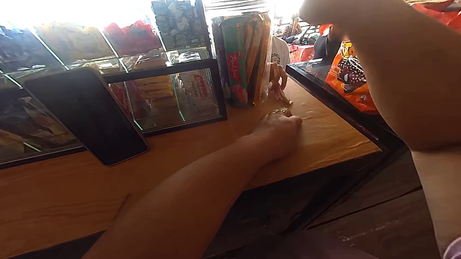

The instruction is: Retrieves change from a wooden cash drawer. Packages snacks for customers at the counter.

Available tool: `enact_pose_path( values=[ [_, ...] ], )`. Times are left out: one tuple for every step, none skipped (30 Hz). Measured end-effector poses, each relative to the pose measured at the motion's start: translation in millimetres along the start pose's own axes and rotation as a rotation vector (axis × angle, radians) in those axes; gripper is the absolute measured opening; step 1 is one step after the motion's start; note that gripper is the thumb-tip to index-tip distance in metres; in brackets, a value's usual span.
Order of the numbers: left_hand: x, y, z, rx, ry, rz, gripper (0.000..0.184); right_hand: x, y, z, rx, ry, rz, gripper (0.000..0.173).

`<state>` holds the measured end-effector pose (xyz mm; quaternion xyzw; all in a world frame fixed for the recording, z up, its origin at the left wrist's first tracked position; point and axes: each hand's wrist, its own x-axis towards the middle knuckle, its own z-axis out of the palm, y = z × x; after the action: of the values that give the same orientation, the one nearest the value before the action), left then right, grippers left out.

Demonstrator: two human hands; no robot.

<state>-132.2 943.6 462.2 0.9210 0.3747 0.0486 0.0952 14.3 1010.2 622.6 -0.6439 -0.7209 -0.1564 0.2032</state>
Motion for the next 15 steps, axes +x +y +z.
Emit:
enact_pose_path(
  values=[
    [-0.4, -0.1, 0.0, 0.006, 0.006, 0.004, 0.037, -15.7, -6.6, 3.4, -0.103, -0.166, 0.0, 0.025],
    [-0.6, -0.4, 0.5, 0.008, 0.009, 0.006, 0.037, -25.9, -6.5, 15.7, -0.179, -0.305, -0.02, 0.029],
    [-0.5, -0.8, 0.9, 0.006, 0.012, 0.007, 0.037, -34.6, -2.2, 33.2, -0.195, -0.396, -0.059, 0.034],
    [-0.1, -1.1, 0.8, 0.001, 0.011, 0.008, 0.037, -43.7, 2.3, 50.2, -0.17, -0.451, -0.111, 0.042],
    [0.2, -1.4, 0.6, -0.005, 0.014, 0.01, 0.037, -53.2, 4.3, 64.3, -0.114, -0.488, -0.137, 0.049],
    [0.4, -1.3, 1.0, -0.004, 0.024, 0.015, 0.037, -60.4, 4.5, 78.5, -0.058, -0.502, -0.13, 0.054],
    [0.4, -0.4, 0.4, -0.001, 0.025, 0.011, 0.036, -67.3, 1.0, 86.6, -0.028, -0.528, -0.094, 0.058],
    [0.7, 0.5, -0.3, 0.001, 0.023, 0.003, 0.036, -72.0, -3.5, 91.7, -0.04, -0.564, -0.051, 0.06],
    [1.0, 1.2, -0.9, 0.006, 0.015, -0.007, 0.036, -75.7, -7.0, 96.7, -0.08, -0.576, -0.018, 0.059],
    [0.8, 2.0, -1.6, 0.011, 0.009, -0.014, 0.036, -79.8, -11.8, 98.2, -0.124, -0.581, 0.012, 0.054],
    [0.7, 2.3, -1.8, 0.016, 0.008, -0.016, 0.036, -84.1, -16.0, 98.8, -0.162, -0.577, 0.029, 0.046],
    [0.6, 1.8, -1.5, 0.019, 0.011, -0.012, 0.036, -88.1, -17.9, 100.2, -0.197, -0.559, 0.022, 0.036],
    [0.7, 1.4, -1.1, 0.021, 0.013, -0.007, 0.036, -91.3, -17.2, 102.9, -0.225, -0.538, 0.005, 0.027],
    [0.6, 1.2, -0.6, 0.025, 0.014, 0.0, 0.036, -94.7, -15.3, 104.7, -0.237, -0.522, -0.004, 0.022],
    [0.5, 1.5, -0.6, 0.031, 0.007, 0.005, 0.036, -100.0, -11.9, 105.5, -0.23, -0.499, -0.017, 0.018]
  ],
)
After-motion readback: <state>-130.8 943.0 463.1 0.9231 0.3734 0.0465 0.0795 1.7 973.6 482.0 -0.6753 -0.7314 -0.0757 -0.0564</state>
